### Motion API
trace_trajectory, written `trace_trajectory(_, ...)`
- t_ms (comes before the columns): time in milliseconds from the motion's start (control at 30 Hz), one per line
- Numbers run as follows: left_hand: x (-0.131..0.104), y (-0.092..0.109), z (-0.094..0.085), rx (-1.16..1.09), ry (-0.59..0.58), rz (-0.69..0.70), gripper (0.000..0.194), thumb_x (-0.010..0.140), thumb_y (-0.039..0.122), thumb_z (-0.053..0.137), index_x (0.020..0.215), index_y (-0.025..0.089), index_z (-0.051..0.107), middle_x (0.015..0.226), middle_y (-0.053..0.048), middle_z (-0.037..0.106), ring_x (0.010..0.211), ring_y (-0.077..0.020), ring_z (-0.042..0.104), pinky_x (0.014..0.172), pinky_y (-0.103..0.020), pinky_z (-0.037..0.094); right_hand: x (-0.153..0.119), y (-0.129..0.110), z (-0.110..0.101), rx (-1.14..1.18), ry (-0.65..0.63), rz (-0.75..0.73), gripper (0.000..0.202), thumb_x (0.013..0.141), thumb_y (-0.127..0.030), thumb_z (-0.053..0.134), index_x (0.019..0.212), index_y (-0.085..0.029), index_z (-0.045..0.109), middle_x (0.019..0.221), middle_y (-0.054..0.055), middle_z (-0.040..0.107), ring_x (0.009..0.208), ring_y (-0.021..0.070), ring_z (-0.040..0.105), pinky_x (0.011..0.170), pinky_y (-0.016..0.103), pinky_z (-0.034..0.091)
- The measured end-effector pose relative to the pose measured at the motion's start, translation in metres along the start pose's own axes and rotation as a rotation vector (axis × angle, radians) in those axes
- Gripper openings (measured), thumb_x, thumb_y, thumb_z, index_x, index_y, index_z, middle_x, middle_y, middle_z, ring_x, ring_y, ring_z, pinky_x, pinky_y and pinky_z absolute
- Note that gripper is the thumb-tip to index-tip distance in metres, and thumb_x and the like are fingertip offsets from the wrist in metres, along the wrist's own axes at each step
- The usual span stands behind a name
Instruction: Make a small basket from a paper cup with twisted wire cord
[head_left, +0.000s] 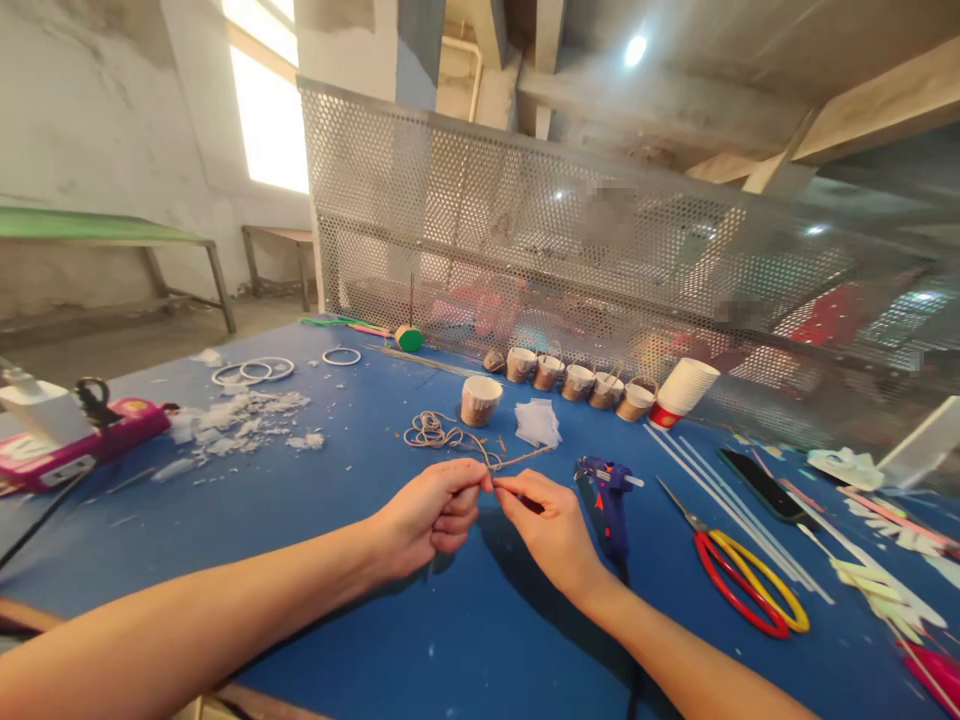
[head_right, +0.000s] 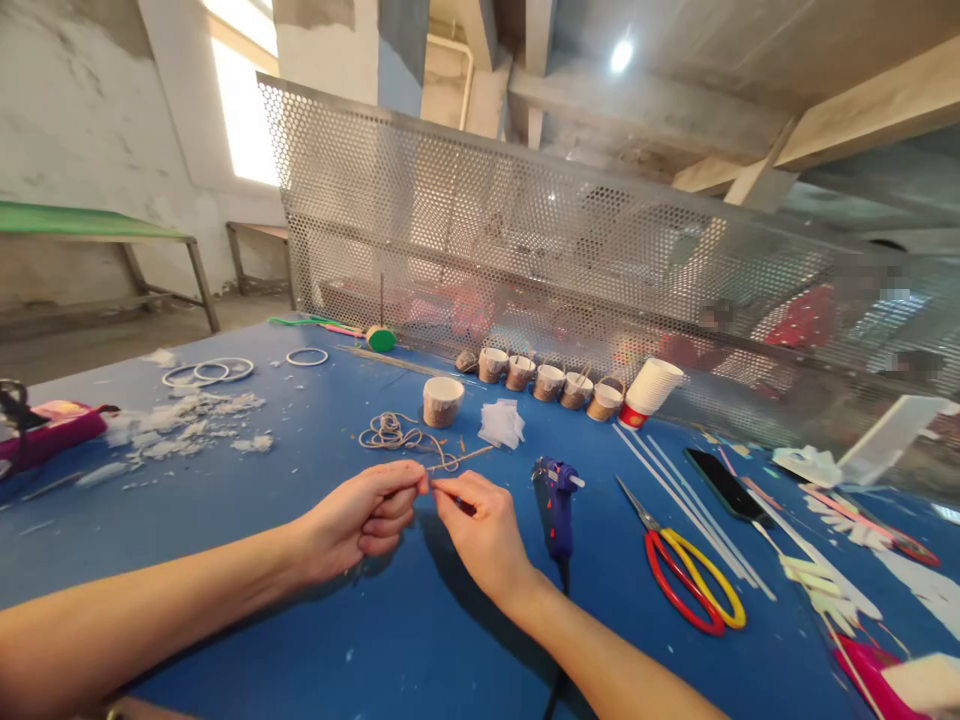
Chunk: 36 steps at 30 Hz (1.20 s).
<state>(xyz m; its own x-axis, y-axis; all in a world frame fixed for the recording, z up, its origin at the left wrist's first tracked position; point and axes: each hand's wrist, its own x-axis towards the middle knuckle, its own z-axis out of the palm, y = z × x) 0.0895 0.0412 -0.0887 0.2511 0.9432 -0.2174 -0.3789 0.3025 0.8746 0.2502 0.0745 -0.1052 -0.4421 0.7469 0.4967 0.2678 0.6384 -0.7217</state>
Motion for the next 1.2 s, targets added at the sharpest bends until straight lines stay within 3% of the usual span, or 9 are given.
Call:
trace_trajectory(200,-0.003,0.003,-0.003,0.081,-0.171,-0.171,0.014,0.072,0.03,0.058,0.066,0.018,0.053,0.036,0.013,0.02,0.035,-0.0044,0.009,0.032,-0.015,0.008,0.02,0.006,-0.01,0.338,-0.146,0.285,0.018,0.074,-0.034,0.065,0.069,-0.018,0.072,0.066,0.001,0.065,0.064,0.0146,0.056,0.061,0.026,0.043)
trace_trajectory(400,-0.002,0.004,-0.004,0.416,-0.036,-0.164,0.02,0.072,0.034,0.058,0.063,0.017,0.052,0.037,0.012,0.028,0.032,-0.0038,0.017,0.031,-0.017,0.012,0.03,-0.002,-0.035,0.193,-0.287,0.266,0.012,0.071,-0.028,0.068,0.065,-0.018,0.071,0.062,-0.002,0.061,0.058,0.0117,0.052,0.056,0.024,0.041)
trace_trajectory(467,-0.002,0.001,-0.003,0.47,0.037,-0.096,0.022,0.075,0.036,0.056,0.064,0.017,0.053,0.037,0.011,0.03,0.032,-0.0045,0.021,0.031,-0.017,0.016,0.028,-0.007,-0.036,0.074,-0.292,0.163,0.011,0.075,-0.023,0.066,0.066,-0.019,0.071,0.064,-0.002,0.063,0.062,0.0127,0.054,0.059,0.025,0.042)
trace_trajectory(567,-0.001,-0.002,-0.001,0.38,0.108,-0.025,0.023,0.077,0.038,0.055,0.066,0.018,0.051,0.039,0.012,0.026,0.033,-0.0042,0.018,0.032,-0.016,0.016,0.019,-0.014,-0.03,-0.18,-0.245,-0.132,0.015,0.082,-0.018,0.061,0.07,-0.021,0.071,0.067,0.0,0.067,0.068,0.0146,0.054,0.065,0.027,0.042)
trace_trajectory(667,-0.001,-0.002,-0.002,0.21,0.107,-0.02,0.024,0.078,0.038,0.056,0.066,0.019,0.048,0.041,0.013,0.022,0.036,-0.0037,0.012,0.033,-0.016,0.01,0.01,-0.017,-0.019,-0.537,-0.159,-0.396,0.026,0.09,-0.018,0.052,0.069,-0.02,0.068,0.064,0.002,0.064,0.064,0.0162,0.049,0.061,0.029,0.036)
trace_trajectory(767,0.001,0.0,-0.005,0.105,0.069,-0.054,0.023,0.078,0.036,0.057,0.067,0.019,0.048,0.042,0.013,0.02,0.037,-0.0036,0.009,0.034,-0.016,0.006,0.003,-0.017,-0.009,-0.794,-0.07,-0.492,0.031,0.091,-0.013,0.045,0.066,-0.017,0.063,0.061,0.004,0.059,0.063,0.017,0.048,0.057,0.031,0.031)
trace_trajectory(867,0.003,0.002,-0.009,0.04,0.033,-0.077,0.021,0.078,0.034,0.059,0.068,0.019,0.049,0.042,0.012,0.02,0.037,-0.0036,0.009,0.035,-0.016,0.006,0.0,-0.013,-0.002,-0.755,-0.032,-0.446,0.028,0.092,-0.011,0.042,0.074,-0.016,0.064,0.065,0.004,0.06,0.063,0.017,0.05,0.057,0.03,0.033)
trace_trajectory(1033,0.004,0.005,-0.012,-0.03,0.032,-0.031,0.02,0.075,0.03,0.064,0.069,0.016,0.053,0.05,0.009,0.031,0.04,-0.0027,0.018,0.036,-0.015,0.01,-0.003,0.0,0.003,-0.427,-0.053,-0.255,0.026,0.093,-0.013,0.042,0.098,-0.017,0.067,0.078,0.005,0.065,0.071,0.0164,0.058,0.064,0.026,0.044)
trace_trajectory(1200,0.002,0.005,-0.008,-0.049,0.07,0.078,0.017,0.073,0.029,0.068,0.075,0.014,0.061,0.058,0.004,0.043,0.045,-0.0041,0.029,0.038,-0.016,0.018,-0.005,0.01,0.007,-0.419,-0.089,-0.194,0.026,0.09,-0.013,0.045,0.095,-0.018,0.07,0.074,0.006,0.065,0.069,0.0185,0.059,0.064,0.029,0.045)
